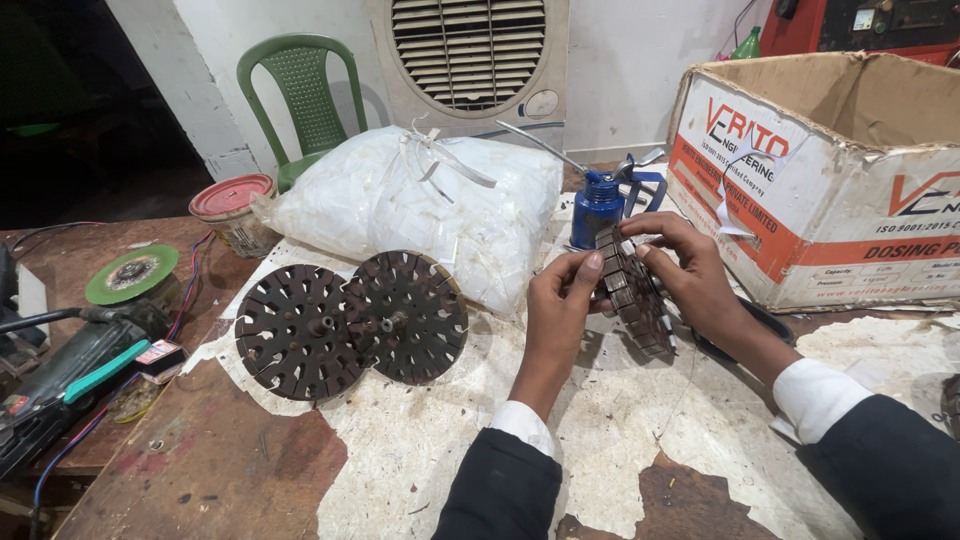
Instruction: The person works at a cluttered workbench fitting a central hub into a slotted circular metal disc, then uses scissors to trim the disc's tabs and presses the parts together by hand, repeating the fitting and trimming on additional discs.
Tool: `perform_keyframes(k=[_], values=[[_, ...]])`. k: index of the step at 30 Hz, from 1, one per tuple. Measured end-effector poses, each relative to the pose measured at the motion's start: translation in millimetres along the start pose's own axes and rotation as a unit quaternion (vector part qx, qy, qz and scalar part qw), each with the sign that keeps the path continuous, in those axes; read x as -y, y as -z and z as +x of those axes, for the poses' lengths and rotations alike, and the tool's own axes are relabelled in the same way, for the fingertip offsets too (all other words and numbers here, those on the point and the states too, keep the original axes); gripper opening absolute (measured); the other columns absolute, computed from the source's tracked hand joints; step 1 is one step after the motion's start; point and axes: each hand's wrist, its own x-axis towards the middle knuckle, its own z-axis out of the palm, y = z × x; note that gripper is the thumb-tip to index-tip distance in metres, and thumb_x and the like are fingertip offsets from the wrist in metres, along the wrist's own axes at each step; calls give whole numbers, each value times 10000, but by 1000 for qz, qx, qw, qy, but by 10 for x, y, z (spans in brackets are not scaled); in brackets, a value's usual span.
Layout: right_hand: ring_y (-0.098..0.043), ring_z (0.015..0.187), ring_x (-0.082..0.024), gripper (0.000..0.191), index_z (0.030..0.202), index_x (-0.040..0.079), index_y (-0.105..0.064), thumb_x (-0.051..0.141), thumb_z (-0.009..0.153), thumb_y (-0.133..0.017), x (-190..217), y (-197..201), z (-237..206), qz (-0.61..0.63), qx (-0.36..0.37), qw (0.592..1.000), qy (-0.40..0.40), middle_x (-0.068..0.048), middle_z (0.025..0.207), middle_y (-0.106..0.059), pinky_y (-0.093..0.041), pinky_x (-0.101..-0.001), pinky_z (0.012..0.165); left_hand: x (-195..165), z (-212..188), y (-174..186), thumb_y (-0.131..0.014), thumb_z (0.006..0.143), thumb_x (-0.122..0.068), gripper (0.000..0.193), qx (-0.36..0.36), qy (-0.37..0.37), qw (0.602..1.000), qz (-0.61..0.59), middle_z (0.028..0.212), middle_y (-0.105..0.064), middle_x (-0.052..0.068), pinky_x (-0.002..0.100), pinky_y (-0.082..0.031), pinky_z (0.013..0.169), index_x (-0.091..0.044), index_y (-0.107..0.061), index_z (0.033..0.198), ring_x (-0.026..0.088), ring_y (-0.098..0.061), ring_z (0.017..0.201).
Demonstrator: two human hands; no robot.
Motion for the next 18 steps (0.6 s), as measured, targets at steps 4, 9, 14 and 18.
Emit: perform_keyframes(k=[4, 9, 14, 18], values=[[-627, 1143, -124, 223, 1180, 20, -666, 54, 1002, -537, -5, -6, -1, 40, 0, 999, -27, -74, 1310, -659, -518, -319, 972, -53, -15, -16, -640, 995, -388, 447, 2, 8, 1000, -2, 967, -690, 29, 280, -613, 704, 18, -714, 1167, 79, -660, 858], [-630, 1133, -115, 204, 1174, 29, -665, 77, 1026, -533, -16, -7, 4, 53, 2, 998, -33, -79, 1305, -653, -530, -314, 972, -64, 6, 22, -640, 1013, -378, 445, 8, 68, 997, -22, 995, -706, 60, 277, -623, 732, 31, -728, 1164, 107, -671, 900], [-621, 1133, -119, 209, 1175, 30, -660, 82, 1017, -534, -37, -4, -8, 65, 0, 996, -53, -76, 1321, -640, -527, -317, 950, -56, 43, 51, -586, 1000, -398, 442, 14, 109, 992, -65, 1068, -717, 49, 300, -626, 794, -26, -698, 1210, 121, -674, 1002], [-615, 1147, -123, 217, 1188, 33, -655, 102, 1017, -541, -54, 7, -9, 59, 4, 997, -56, -76, 1316, -639, -515, -319, 971, -55, 30, 64, -605, 1008, -403, 473, 16, 114, 991, -65, 1091, -712, 63, 299, -600, 887, 2, -690, 1237, 131, -673, 1024]])
